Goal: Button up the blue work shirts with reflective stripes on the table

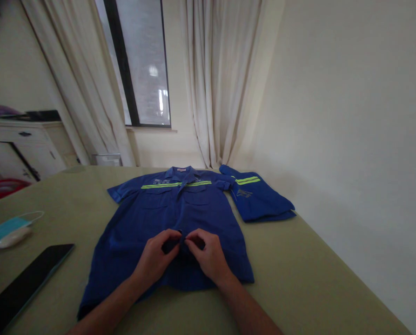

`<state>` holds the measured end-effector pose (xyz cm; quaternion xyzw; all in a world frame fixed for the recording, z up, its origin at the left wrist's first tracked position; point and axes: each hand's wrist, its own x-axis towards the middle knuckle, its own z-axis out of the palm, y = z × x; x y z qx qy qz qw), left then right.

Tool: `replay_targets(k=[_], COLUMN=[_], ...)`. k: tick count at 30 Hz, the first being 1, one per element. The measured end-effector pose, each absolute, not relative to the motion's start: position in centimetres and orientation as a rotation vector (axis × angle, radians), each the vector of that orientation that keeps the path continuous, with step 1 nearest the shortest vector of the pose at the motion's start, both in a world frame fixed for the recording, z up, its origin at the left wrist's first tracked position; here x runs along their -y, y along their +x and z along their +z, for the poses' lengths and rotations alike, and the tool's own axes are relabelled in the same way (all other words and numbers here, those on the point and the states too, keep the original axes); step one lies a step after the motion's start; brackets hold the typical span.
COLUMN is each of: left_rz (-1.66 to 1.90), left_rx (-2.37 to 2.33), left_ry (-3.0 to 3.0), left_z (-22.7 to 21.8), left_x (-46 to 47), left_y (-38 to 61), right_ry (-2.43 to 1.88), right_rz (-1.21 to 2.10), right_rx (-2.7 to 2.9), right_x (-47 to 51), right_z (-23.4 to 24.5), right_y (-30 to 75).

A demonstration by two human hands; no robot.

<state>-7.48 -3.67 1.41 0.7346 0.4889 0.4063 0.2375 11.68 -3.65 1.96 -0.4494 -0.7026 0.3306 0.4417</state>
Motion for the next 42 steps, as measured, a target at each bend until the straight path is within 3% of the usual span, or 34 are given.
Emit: replay_targets(k=[8,21,42], left_rz=[1.103,1.144,1.145], left_rx=[-1.377,-1.103,-1.040], left_ry=[2.140,1.526,1.438], left_z=[0.9,2.0,2.0], left_x=[4.5,3.1,3.6], left_y=[-7.4,-7.8,-7.3], right_ry=[-1.053,-0.976,-0.942], right_rz=[0.717,0.419,0.456], right_rx=[1.856,2.088,1.987], right_x=[3.9,4.3,4.5], right_z=[2.1,2.1,2.0], right_y=[11.9,12.0,11.8])
